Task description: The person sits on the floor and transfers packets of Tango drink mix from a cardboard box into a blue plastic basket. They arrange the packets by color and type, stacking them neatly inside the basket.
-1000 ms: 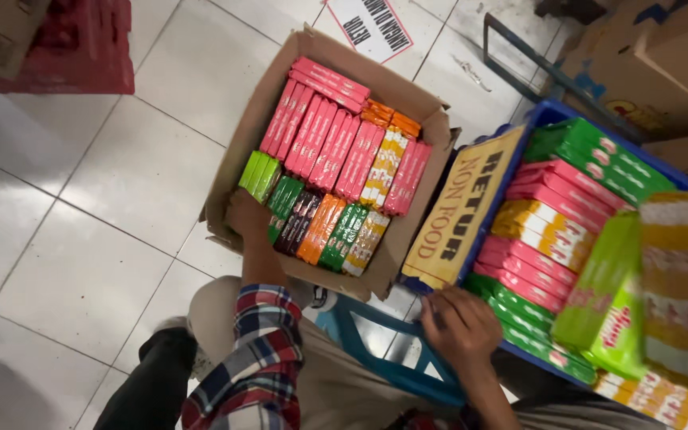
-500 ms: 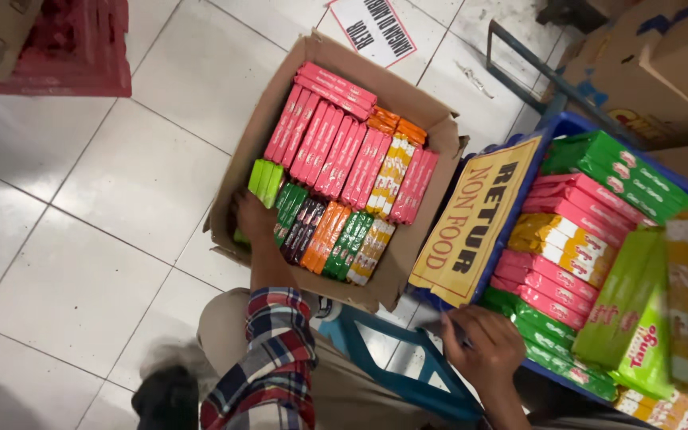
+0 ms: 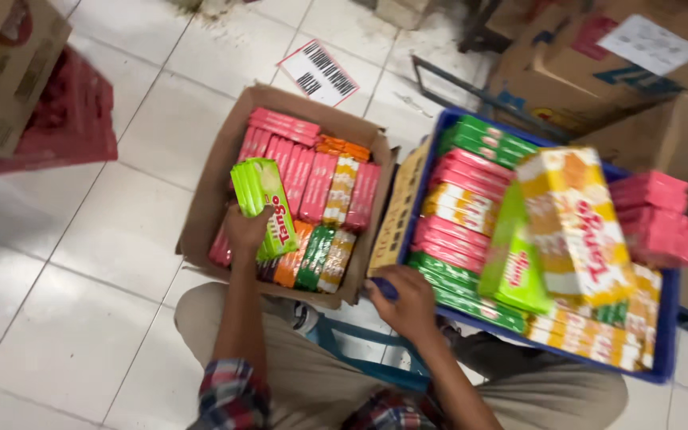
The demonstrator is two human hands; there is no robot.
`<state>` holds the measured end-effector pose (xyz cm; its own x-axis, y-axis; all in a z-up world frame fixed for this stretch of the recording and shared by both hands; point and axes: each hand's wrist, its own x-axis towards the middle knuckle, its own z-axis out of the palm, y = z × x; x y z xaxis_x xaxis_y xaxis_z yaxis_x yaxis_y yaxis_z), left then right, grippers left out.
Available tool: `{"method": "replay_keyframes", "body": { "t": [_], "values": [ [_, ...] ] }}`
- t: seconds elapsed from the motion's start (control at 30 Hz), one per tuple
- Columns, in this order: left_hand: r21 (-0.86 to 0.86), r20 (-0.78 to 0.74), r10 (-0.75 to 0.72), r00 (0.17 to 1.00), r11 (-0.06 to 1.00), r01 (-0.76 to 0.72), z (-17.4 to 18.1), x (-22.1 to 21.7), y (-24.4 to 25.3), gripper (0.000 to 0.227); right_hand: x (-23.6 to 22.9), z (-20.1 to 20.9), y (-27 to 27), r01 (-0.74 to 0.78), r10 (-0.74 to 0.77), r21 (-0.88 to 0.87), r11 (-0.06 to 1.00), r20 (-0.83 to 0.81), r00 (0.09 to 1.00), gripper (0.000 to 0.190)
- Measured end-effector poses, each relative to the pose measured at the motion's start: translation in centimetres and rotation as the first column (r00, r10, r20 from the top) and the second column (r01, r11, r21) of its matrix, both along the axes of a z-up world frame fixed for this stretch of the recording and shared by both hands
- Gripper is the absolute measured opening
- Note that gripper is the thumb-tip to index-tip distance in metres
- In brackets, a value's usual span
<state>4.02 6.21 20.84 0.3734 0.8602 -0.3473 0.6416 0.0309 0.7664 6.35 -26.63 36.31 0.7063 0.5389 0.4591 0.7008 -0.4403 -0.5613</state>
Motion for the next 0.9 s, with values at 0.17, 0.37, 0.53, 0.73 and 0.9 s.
{"method": "replay_keyframes", "body": {
  "t": [0.17, 0.37, 0.53, 0.73, 0.9],
  "values": [
    [-0.157, 0.242, -0.17, 0.955, 0.965, 0.211, 11.1, -2.3, -6.4, 0.07, 0.8, 2.5, -1.6, 0.044, 0.047, 0.201, 0.979, -0.429, 0.902, 0.043],
    [-0.338, 0.683, -0.131, 0.718, 0.816, 0.47, 17.4, -4.1, -15.9, 0.065, 0.1, 11.4, -5.3, -0.008, 0.303, 0.352, 0.936, -0.794, 0.527, 0.101],
    [-0.283, 0.754, -0.322, 0.573, 0.627, 0.726, 25.3, -4.3, -23.8, 0.07, -0.5, 9.1, -13.0, 0.217, 0.415, 0.6, 0.77, -0.73, 0.543, 0.112],
    [-0.272, 0.737, -0.419, 0.531, 0.536, 0.799, 24.2, -3.6, -28.4, 0.057, -2.1, 6.3, -26.9, 0.553, 0.252, 0.66, 0.508, -0.728, 0.637, 0.113],
    [-0.434, 0.449, -0.556, 0.7, 0.549, 0.714, 22.4, -4.8, -31.6, 0.041, 0.8, 10.4, -35.6, 0.701, -0.059, 0.592, 0.398, -0.746, 0.664, 0.102]
  ]
}}
